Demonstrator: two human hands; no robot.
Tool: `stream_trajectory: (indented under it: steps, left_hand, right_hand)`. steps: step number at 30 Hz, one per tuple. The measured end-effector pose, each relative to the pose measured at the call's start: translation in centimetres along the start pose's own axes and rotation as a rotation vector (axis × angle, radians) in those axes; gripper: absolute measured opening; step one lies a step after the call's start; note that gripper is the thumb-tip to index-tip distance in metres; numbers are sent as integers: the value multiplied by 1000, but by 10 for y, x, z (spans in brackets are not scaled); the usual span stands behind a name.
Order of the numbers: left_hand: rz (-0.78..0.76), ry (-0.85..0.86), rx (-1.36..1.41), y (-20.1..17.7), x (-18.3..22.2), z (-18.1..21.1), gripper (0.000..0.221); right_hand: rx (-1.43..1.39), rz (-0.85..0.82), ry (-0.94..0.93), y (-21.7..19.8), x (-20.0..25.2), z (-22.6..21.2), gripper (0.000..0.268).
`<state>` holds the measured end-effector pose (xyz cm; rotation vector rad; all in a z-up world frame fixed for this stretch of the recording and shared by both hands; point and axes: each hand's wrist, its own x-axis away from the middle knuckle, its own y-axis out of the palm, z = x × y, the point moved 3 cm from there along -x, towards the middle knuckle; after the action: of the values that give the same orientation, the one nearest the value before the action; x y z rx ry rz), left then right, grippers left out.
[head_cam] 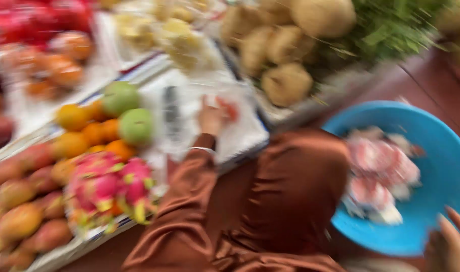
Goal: Peeling the skin and pith from a pomelo and separating the fruit into individual segments using a knife and hands.
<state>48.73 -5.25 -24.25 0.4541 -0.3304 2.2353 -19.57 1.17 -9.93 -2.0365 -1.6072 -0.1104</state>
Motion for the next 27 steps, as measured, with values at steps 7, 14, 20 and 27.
stream_trajectory:
  steps: [7,14,20,27]
  left_hand:
    - [70,1115,-824,29,251,206,23]
    - [-604,790,-202,238,362,202,42]
    - [-786,8,-731,394,305,-73,35]
    - [-862,256,-972,417,308,-169,61]
  right_hand:
    - [135,131,243,21,31,3,70]
    - [-203,10,328,38,13,29,72]
    - [-272,95,241,24,13,50,70]
    - [-657,-112,278,16,22,44,55]
